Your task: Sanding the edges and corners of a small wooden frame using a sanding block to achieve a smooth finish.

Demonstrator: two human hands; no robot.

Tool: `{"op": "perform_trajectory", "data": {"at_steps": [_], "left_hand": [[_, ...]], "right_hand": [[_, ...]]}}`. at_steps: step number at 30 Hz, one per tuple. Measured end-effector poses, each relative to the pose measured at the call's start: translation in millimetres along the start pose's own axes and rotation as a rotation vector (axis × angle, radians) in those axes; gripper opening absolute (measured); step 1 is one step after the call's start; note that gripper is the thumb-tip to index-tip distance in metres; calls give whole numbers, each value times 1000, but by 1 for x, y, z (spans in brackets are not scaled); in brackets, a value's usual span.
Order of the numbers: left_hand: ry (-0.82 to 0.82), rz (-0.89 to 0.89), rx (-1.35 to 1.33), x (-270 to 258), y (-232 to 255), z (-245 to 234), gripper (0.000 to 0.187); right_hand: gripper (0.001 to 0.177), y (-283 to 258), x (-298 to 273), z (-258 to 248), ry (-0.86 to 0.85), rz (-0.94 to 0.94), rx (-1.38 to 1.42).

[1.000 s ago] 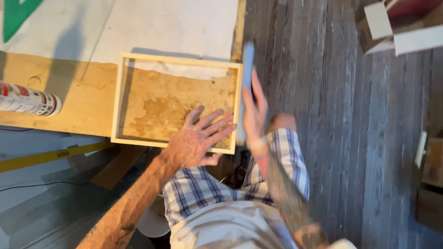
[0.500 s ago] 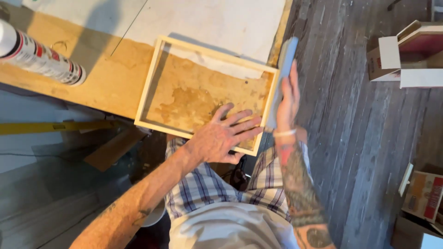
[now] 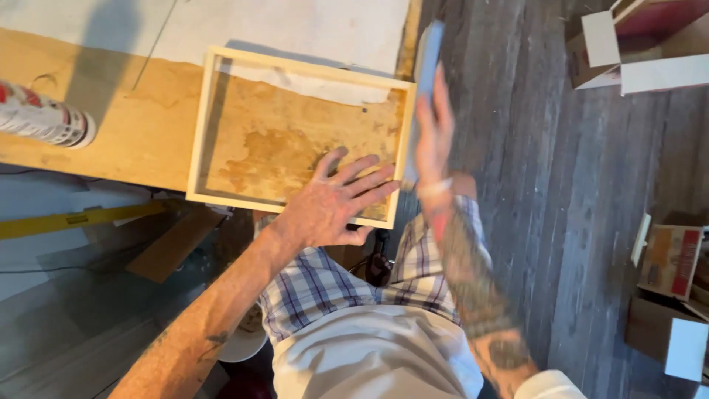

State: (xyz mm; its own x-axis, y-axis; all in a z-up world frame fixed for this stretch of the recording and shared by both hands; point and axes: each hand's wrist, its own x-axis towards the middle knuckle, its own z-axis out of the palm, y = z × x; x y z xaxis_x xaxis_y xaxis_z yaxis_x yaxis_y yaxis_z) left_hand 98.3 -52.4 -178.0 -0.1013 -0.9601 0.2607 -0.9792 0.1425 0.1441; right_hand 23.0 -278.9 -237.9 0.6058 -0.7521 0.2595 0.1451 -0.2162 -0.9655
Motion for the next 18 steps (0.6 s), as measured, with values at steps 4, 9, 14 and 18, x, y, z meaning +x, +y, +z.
{"op": "perform_trajectory", "data": {"at_steps": [4,9,14,18], "left_hand": [[-34,-58,-28,2,6,-1,74],[-37,-53,-53,5,6,-5,68],[-35,-40,-36,5,5,0,74],[-51,-59,-20,1,8,1,74]], "right_hand": [[54,-99,-128,8,18,231,8],[55,-82,-111,5,17,233,62],[49,2,-7,2,1,34,112],[52,-89,-94,6,6,224,112]]}}
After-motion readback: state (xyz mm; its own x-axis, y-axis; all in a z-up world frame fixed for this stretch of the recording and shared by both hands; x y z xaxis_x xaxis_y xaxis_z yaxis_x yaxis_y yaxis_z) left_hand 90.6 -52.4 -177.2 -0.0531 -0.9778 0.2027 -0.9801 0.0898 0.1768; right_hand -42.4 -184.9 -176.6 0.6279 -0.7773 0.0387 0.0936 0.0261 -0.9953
